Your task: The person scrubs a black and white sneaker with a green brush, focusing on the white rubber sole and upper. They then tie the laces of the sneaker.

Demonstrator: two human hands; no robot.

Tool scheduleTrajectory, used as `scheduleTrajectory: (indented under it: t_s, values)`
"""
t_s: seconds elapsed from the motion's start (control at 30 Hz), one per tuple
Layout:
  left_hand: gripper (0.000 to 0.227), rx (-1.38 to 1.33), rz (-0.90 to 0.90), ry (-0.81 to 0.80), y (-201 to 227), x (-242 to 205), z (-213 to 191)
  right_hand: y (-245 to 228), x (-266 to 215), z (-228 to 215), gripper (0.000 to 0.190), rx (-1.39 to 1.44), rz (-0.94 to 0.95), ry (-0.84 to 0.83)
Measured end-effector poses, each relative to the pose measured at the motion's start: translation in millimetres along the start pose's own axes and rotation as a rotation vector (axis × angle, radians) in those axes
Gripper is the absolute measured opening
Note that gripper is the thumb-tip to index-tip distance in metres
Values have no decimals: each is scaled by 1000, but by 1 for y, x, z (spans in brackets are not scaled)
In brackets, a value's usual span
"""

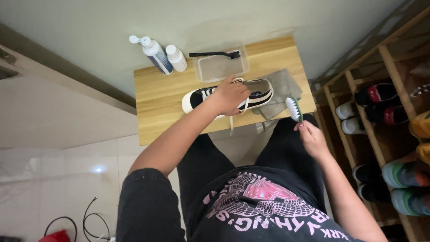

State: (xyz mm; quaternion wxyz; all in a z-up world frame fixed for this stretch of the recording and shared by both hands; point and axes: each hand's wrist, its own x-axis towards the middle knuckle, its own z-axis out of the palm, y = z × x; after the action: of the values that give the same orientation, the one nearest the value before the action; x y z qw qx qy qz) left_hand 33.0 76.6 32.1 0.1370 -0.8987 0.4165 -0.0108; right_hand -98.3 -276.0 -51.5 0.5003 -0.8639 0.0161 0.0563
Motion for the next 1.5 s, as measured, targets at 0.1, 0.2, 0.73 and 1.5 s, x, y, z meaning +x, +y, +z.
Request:
scheduleTrajectory:
  t_s: [0.1,0.2,0.73,1.5]
  values:
    - [65,-5,29,-15,-2,9,1,13,0,3,37,18,11,-5]
    - [57,34,60,-26,-2,16,-9,19,1,5,37,29,13,-15]
    - [42,78,219,190,-21,0,-22,32,2,16,38,160,19,-52]
    - [33,-36,244,788,-9,-73,-105,34,-7,25,38,234,5,-36]
